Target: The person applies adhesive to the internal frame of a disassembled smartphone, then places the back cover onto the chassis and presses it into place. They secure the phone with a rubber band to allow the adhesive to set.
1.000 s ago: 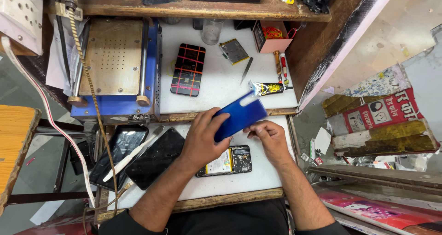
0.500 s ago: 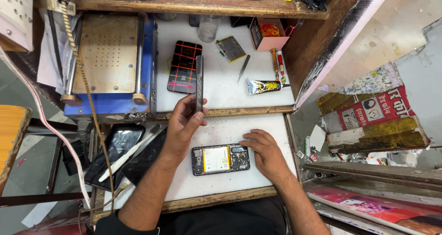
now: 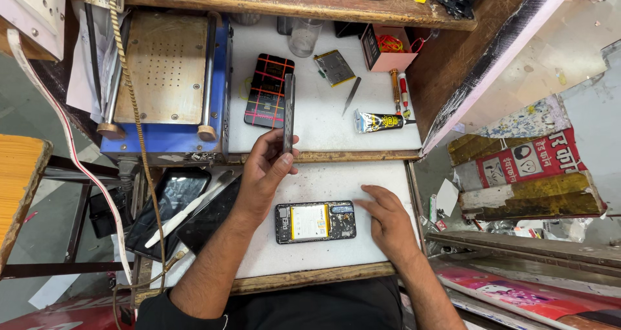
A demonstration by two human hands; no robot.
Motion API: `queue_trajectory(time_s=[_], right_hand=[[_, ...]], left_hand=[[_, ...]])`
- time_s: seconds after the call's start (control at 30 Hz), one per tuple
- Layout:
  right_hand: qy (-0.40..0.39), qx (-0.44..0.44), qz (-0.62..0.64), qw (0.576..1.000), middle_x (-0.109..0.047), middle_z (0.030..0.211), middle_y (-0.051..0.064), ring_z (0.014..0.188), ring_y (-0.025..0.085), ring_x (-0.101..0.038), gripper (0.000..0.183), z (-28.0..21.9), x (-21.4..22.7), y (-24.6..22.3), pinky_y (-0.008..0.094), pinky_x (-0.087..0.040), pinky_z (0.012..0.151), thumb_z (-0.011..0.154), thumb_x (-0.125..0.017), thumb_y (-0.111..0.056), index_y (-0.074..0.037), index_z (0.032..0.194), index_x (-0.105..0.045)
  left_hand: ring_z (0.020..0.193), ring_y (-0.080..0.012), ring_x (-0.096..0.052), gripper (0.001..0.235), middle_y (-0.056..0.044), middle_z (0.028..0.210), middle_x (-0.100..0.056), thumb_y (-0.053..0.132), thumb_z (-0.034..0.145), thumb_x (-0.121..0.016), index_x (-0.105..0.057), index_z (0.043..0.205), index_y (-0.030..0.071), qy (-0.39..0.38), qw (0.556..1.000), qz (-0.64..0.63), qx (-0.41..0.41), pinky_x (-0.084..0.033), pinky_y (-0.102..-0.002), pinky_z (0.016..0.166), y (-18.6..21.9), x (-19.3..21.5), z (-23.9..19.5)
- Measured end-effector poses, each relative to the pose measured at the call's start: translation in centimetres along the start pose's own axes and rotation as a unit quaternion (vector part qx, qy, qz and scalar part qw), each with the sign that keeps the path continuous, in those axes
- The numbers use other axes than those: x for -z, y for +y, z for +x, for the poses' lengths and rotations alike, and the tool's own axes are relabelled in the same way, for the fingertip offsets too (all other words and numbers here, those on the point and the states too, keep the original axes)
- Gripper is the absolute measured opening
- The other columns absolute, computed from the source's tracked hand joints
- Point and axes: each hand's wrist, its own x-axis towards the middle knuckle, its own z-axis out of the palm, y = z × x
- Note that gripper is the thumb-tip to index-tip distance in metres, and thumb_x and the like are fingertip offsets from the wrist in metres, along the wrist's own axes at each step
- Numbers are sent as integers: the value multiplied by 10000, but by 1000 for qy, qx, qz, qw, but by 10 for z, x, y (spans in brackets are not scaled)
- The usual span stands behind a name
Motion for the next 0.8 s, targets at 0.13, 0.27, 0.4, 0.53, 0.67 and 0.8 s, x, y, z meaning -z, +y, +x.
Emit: queue_trajectory(time_s=[0.13,0.27,0.4,0.53,0.67,0.8], right_hand=[[0,12,-8,1000,-650,1339,132,1286,333,-579,535,-2,1,0,407,-496,1065,769,-554,180,-115,1168,-755],[1,40,-11,999,-654,1338,119,1300,328,-577,515,-1,1,-1,409,-498,1063,762,-571,168,-143,1129,-757],[6,17,-5,1000,-649,1347,118,1307,327,-571,516,0,1,-3,419,-484,1089,757,-555,176,-96,1158,-735],[5,20,-19,1000,-649,1343,116,1308,327,-569,477,0,0,-5,427,-464,1102,764,-575,168,-90,1127,-746],[-1,32,-27,999,-654,1324,118,1293,335,-572,511,0,0,-4,433,-465,1089,711,-576,171,-104,1098,-766],[21,17,-24,999,-661,1335,105,1297,327,-589,494,0,1,-6,420,-482,1103,747,-567,175,-92,1122,-745]], left_hand=[[1171,-168,-602,607,-109,1328,-609,375,938,-709,-500,1418,67,-4,1000,-7,-5,-590,-361,937,-1,0,1],[1170,-167,-602,606,-106,1329,-608,375,938,-709,-500,1418,70,-3,1000,-5,-4,-587,-360,937,-2,-1,0],[1173,-167,-602,600,-104,1327,-607,373,938,-707,-502,1415,71,-3,1000,2,-4,-590,-358,941,-2,-1,0],[1176,-168,-605,602,-104,1329,-608,364,936,-706,-498,1420,73,-4,1000,2,1,-589,-357,940,-2,-2,0],[1175,-170,-605,602,-107,1336,-607,351,938,-704,-492,1428,73,-3,1000,2,2,-586,-357,937,-3,-1,0],[1171,-171,-601,590,-113,1338,-603,331,944,-698,-493,1430,68,-5,1000,1,0,-582,-355,932,-5,-1,0]])
